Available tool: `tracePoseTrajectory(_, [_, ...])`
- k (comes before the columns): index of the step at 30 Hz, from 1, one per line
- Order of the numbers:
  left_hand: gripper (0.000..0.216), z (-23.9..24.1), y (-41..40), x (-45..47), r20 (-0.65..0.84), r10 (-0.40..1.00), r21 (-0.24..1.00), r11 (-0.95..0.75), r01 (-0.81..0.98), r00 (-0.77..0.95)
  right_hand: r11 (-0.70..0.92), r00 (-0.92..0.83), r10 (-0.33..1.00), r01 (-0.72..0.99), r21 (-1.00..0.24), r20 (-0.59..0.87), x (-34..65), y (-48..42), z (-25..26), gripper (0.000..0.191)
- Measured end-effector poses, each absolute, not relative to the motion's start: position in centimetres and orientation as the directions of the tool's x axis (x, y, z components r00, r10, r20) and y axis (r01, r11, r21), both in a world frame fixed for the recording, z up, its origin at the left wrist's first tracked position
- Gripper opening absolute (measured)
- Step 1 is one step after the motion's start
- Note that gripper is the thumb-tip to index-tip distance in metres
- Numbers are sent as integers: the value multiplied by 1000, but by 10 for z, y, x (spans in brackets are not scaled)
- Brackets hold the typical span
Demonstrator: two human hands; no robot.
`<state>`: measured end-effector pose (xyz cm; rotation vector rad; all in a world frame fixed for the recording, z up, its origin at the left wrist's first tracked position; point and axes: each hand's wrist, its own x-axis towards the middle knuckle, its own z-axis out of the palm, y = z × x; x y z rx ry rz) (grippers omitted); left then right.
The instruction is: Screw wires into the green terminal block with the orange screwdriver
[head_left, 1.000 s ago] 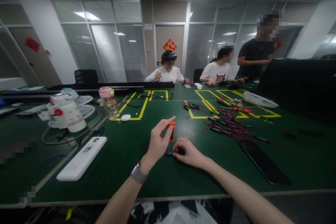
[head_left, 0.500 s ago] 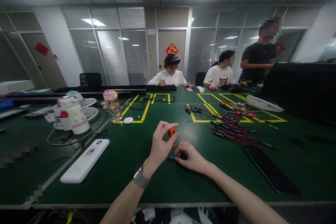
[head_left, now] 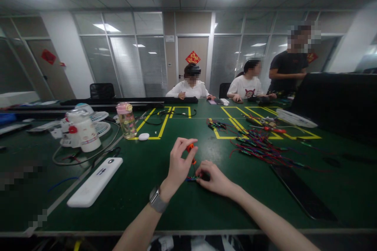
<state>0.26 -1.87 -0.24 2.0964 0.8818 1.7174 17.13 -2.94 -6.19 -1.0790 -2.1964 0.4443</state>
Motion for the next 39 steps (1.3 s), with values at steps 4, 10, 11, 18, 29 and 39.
tracePoseTrajectory(4, [35,-3,-19,3,725,668,646,-744,170,170,590,-447,807,599,-541,385,171,-31,-60,14])
tracePoseTrajectory(10, [25,-1,-18,4,780,615,576,-777,254,116,598,-452,802,590,-543,391,171,-32,-59,13])
tracePoseTrajectory(11, [24,-1,-18,3,782,613,572,-777,263,113,600,-452,800,587,-543,394,171,-32,-59,13])
tracePoseTrajectory(18, [35,-3,-19,4,737,645,627,-764,153,203,591,-444,807,600,-539,390,171,-32,-59,14])
tracePoseTrajectory(29, [36,-1,-21,3,780,586,548,-809,213,220,583,-440,812,602,-545,383,170,-32,-59,15])
tracePoseTrajectory(39, [35,-3,-20,2,759,624,594,-780,194,187,590,-439,807,596,-544,395,172,-31,-61,15])
